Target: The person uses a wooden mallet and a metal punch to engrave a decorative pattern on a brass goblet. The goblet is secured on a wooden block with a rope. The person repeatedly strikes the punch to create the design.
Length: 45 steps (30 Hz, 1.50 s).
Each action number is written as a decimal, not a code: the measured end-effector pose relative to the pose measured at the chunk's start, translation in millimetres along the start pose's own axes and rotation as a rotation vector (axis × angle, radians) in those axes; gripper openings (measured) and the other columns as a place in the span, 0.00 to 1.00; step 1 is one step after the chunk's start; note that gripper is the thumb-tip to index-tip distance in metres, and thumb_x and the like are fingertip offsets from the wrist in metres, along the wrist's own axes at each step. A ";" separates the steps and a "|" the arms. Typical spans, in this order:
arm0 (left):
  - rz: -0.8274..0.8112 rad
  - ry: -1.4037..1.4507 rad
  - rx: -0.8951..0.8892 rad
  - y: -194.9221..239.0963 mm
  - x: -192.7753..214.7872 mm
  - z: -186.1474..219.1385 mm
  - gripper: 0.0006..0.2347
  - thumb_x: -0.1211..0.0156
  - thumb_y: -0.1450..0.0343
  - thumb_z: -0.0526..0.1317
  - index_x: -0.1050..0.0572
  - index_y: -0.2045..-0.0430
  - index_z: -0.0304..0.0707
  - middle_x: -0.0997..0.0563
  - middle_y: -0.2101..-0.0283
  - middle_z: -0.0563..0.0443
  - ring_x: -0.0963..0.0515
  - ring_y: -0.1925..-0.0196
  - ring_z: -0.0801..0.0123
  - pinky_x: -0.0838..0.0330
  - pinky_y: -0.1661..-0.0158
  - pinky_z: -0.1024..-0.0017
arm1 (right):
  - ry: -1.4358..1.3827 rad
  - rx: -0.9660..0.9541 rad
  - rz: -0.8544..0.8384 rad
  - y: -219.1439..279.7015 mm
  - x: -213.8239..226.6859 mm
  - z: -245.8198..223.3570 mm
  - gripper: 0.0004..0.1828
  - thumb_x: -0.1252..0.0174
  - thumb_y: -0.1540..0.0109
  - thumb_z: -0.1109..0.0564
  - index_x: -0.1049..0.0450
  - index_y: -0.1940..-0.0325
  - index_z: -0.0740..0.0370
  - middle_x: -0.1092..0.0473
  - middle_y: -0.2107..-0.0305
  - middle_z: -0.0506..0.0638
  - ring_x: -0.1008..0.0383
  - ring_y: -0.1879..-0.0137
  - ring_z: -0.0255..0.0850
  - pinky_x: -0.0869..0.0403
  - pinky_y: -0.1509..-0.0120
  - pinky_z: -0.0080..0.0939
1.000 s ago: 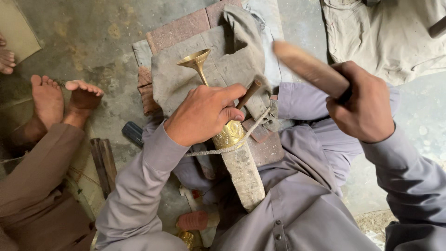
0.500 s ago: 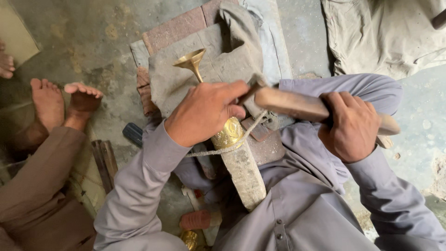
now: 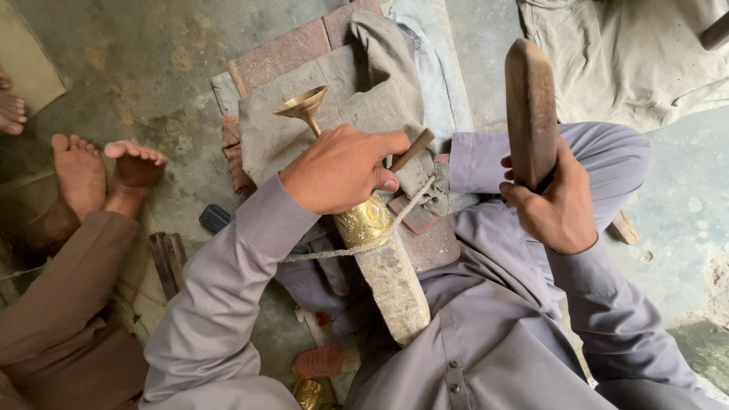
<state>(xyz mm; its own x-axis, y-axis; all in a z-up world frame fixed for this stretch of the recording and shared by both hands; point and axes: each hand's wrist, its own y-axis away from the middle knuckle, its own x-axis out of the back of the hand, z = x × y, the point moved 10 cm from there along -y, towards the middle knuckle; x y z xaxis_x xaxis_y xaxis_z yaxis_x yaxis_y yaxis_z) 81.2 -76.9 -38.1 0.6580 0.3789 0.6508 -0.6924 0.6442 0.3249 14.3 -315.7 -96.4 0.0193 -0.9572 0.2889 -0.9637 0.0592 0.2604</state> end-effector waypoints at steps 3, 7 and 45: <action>0.018 0.011 -0.083 0.6 3.2 10.9 0.12 0.29 0.34 0.39 0.27 0.65 0.36 0.18 0.75 0.42 0.17 0.69 0.45 0.30 0.69 0.53 | 0.694 0.316 -0.011 3.6 -15.0 -25.2 0.27 0.38 0.49 0.68 0.27 0.45 0.66 0.25 0.60 0.60 0.24 0.53 0.55 0.27 0.49 0.49; 0.039 0.044 -0.052 2.5 5.4 7.6 0.13 0.28 0.35 0.39 0.27 0.65 0.37 0.18 0.75 0.43 0.17 0.68 0.46 0.29 0.69 0.54 | 0.123 0.066 -0.048 1.1 -10.6 -0.6 0.26 0.43 0.50 0.68 0.30 0.46 0.65 0.25 0.61 0.54 0.24 0.55 0.44 0.25 0.51 0.41; 1.289 0.910 0.192 197.7 -46.4 -72.5 0.15 0.39 0.24 0.32 0.34 0.44 0.29 0.21 0.61 0.48 0.19 0.62 0.74 0.19 0.59 0.75 | 1.395 1.286 -0.024 54.2 -80.3 -137.2 0.18 0.48 0.31 0.52 0.26 0.36 0.47 0.24 0.58 0.48 0.28 0.57 0.43 0.31 0.49 0.45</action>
<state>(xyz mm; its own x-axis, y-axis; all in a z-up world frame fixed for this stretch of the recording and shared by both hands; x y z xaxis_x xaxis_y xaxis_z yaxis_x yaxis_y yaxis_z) -64.7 81.1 -53.9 -0.4724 0.8805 -0.0403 -0.8814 -0.4716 0.0283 -2.9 -196.7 21.0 -0.4289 -0.0344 0.9027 -0.5336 -0.7966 -0.2839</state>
